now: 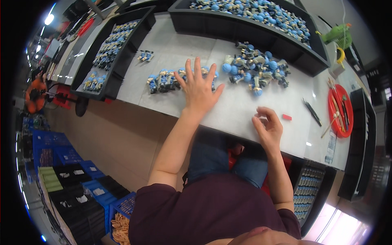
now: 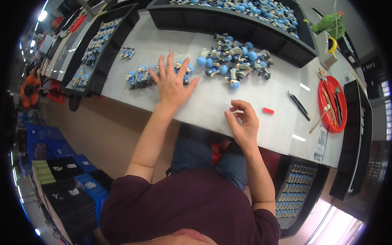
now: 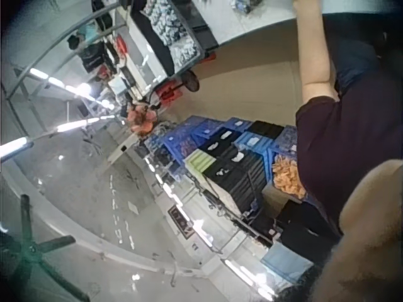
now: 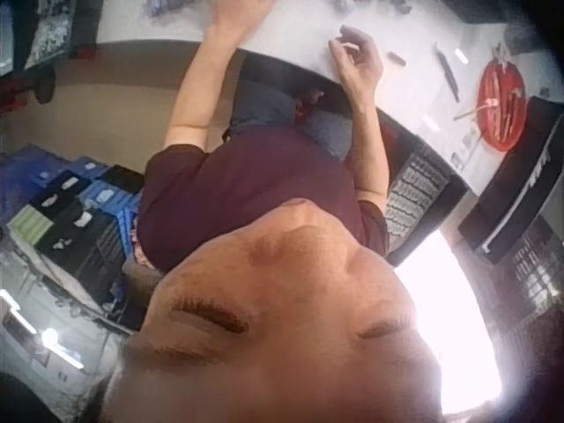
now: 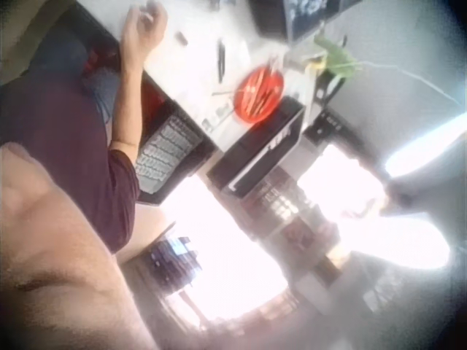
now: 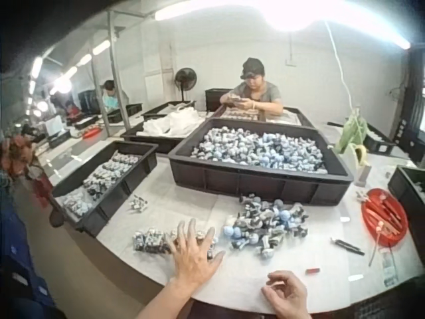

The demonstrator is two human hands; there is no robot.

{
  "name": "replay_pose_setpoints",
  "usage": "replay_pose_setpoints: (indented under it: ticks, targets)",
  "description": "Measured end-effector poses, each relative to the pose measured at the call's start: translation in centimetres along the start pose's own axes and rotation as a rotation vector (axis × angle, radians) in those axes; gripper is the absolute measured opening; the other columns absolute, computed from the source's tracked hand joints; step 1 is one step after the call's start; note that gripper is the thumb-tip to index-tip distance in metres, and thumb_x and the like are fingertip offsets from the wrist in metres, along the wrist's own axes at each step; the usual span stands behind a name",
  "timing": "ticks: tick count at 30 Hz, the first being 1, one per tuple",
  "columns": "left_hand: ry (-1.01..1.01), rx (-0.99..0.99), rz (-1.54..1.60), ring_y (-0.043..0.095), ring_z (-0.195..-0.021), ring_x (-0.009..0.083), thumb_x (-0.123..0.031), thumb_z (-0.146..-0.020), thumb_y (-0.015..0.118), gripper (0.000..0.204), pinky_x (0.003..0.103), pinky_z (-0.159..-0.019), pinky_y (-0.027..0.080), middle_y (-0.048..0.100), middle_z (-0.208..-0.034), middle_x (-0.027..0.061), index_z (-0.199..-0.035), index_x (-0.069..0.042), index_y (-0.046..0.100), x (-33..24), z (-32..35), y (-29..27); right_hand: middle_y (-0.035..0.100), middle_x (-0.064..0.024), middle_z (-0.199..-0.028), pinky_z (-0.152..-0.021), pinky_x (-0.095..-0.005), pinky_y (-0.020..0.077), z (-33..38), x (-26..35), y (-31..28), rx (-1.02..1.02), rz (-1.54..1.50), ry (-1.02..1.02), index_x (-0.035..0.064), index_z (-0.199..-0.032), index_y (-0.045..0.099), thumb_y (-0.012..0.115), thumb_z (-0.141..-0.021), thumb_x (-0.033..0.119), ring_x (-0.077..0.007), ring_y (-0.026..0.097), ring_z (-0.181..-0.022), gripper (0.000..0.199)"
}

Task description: The person assembles small blue and white figurines by hand. They pick up a body and a head, attach them together, and place the completed figure into a black tray. This process is repeated multiple times.

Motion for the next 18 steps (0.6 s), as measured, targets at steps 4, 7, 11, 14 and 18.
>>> replay_pose_setpoints:
  ticks: [4,7,11,14,18]
  targets:
    - [-0.001,0.085,-0.085,0.024,-0.125,0.0373,-0.028,-0.077,0.059,0.040,0.070,-0.091,0.012,0.039,-0.127,0.0144,-0.116,-0.018,0.054,1.2,0.1,1.6,0.053,-0.0111,-0.101,-0.072,-0.0292,0.0460,-2.5,4.7,0.5,-0.043,0.455,-0.221,0.0025,-0.106,0.054,0.067,-0.070,0.001,-0.0222,0.056,-0.087,0.038]
    - [-0.028,0.120,-0.108,0.026,-0.124,0.0370,-0.023,-0.078,0.057,0.035,0.070,-0.092,0.010,0.042,-0.121,0.0138,-0.112,-0.016,0.054,2.2,0.2,1.9,0.053,-0.0145,-0.101,-0.072,-0.0344,0.0463,-4.4,4.9,0.6,-0.128,0.736,-0.353,0.0030,-0.105,0.054,0.068,-0.068,0.004,-0.0288,0.056,-0.086,0.039]
    - [-0.061,0.110,-0.135,0.028,-0.123,0.0386,-0.019,-0.078,0.057,0.034,0.072,-0.090,0.011,0.042,-0.119,0.0150,-0.111,-0.012,0.053,3.8,0.4,2.1,0.054,-0.0161,-0.098,-0.072,-0.0367,0.0465,-6.1,2.8,0.5,-0.121,0.809,-0.169,0.0017,-0.097,0.052,0.068,-0.069,0.006,-0.0310,0.057,-0.083,0.032]
    - [-0.095,0.130,-0.152,0.029,-0.123,0.0390,-0.019,-0.079,0.057,0.036,0.071,-0.091,0.011,0.042,-0.119,0.0151,-0.114,-0.011,0.051,4.9,0.3,2.1,0.056,-0.0163,-0.094,-0.069,-0.0367,0.0473,-6.5,2.0,0.1,-0.129,0.796,-0.172,0.0006,-0.094,0.051,0.068,-0.070,0.007,-0.0300,0.058,-0.078,0.030]
    - [-0.114,0.115,-0.127,0.028,-0.123,0.0393,-0.022,-0.082,0.057,0.041,0.069,-0.094,0.012,0.041,-0.123,0.0157,-0.120,-0.010,0.048,6.0,0.4,2.1,0.057,-0.0127,-0.090,-0.063,-0.0300,0.0476,-6.5,0.4,-0.7,-0.105,0.596,-0.025,-0.0004,-0.100,0.051,0.067,-0.072,0.006,-0.0197,0.058,-0.071,0.033]
Point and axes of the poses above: each hand's wrist, its own z-axis away from the middle knuckle, its own y-axis out of the palm, x = y × z, the point moved 9 cm from there along -z, towards the middle knuckle
